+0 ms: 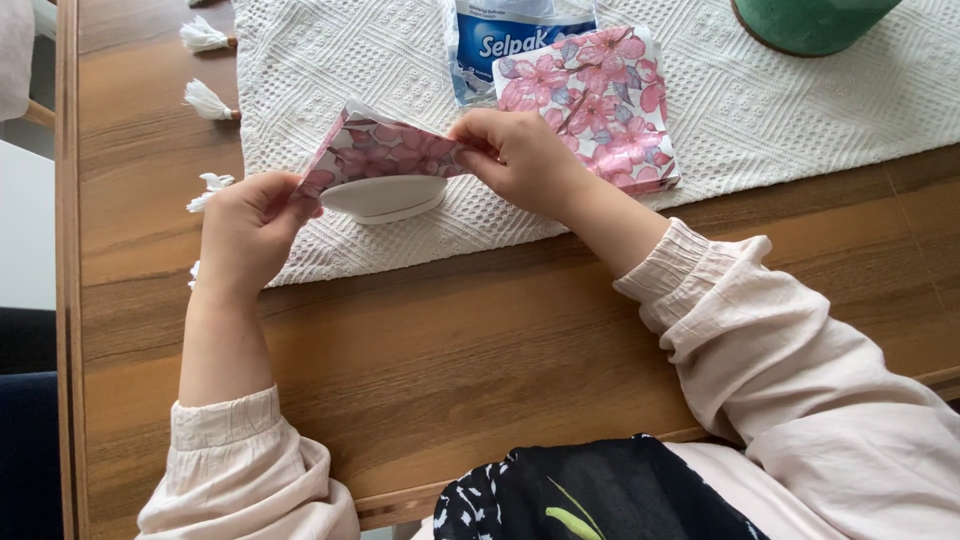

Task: Fold paper napkins into decorative triangles and place them into a napkin holder.

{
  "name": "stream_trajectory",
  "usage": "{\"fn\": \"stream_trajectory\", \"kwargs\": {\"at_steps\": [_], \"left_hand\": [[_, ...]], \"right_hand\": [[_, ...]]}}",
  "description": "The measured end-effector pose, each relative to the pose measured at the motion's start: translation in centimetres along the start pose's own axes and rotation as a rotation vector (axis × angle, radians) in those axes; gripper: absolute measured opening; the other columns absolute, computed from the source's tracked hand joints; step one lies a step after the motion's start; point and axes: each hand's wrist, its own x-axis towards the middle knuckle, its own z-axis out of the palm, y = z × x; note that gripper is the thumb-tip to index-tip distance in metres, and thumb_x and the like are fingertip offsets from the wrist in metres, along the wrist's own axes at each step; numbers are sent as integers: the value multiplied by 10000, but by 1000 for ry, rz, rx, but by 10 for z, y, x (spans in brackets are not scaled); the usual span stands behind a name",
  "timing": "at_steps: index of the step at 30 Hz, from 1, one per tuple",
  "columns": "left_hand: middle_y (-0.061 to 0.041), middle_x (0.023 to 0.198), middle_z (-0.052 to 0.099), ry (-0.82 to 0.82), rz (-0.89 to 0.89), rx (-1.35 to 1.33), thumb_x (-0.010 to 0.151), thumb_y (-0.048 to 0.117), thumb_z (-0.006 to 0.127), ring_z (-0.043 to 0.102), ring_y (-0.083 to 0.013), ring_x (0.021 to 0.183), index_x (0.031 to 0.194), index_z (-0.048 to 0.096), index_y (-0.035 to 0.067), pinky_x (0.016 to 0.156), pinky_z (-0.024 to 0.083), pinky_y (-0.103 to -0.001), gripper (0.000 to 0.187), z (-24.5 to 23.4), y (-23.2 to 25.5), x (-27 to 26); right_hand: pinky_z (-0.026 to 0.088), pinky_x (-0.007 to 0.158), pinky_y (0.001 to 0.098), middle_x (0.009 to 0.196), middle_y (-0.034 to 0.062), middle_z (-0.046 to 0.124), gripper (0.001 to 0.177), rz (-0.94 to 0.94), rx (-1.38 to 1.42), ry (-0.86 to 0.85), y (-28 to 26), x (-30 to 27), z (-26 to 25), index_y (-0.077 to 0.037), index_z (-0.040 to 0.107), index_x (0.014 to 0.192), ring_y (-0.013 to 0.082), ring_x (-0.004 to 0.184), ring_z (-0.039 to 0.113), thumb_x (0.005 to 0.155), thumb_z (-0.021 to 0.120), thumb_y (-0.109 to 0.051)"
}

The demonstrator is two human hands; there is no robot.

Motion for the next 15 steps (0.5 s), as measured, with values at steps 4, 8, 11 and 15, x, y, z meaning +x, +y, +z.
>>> {"fn": "stream_trajectory", "kwargs": {"at_steps": [4, 8, 11, 15], "left_hand": [[-81, 853, 731, -10, 4, -16, 943, -36, 753, 573, -103, 666, 1084, 766, -4, 591, 454, -209, 145, -2, 3, 0], [-254, 1236, 678, 2, 31, 17, 856, 58, 760, 610, -459, 1209, 1389, 602, 1, 999, 479, -548, 559, -11, 7, -6], [-358, 1247, 638, 51, 211, -3, 816, -108, 732, 581, -516, 1241, 1432, 538, -178, 1007, 481, -579, 649, -21, 23, -16], [-199, 1143, 700, 287, 400, 156, 887, -72, 773, 675, -380, 1074, 1320, 710, -97, 919, 575, -439, 439, -16, 41, -33]], "right_hand": [[432, 468, 198, 787, 75, 713, 97, -46, -20, -18, 17, -4, 2, 1, 693, 1007, 98, 543, 537, 937, 665, 62], [547, 848, 445, 1043, 175, 730, 331, -94, -142, 32, 42, -19, -21, -43, 680, 1236, 346, 975, 711, 945, 761, -178], [533, 859, 428, 1071, 164, 724, 334, -99, -275, -56, 36, -41, -57, -36, 702, 1220, 348, 1008, 696, 955, 774, -226], [526, 837, 442, 1118, 125, 738, 460, -168, -682, -170, 42, -76, -92, -87, 735, 1167, 353, 1071, 690, 835, 842, -387]]}}
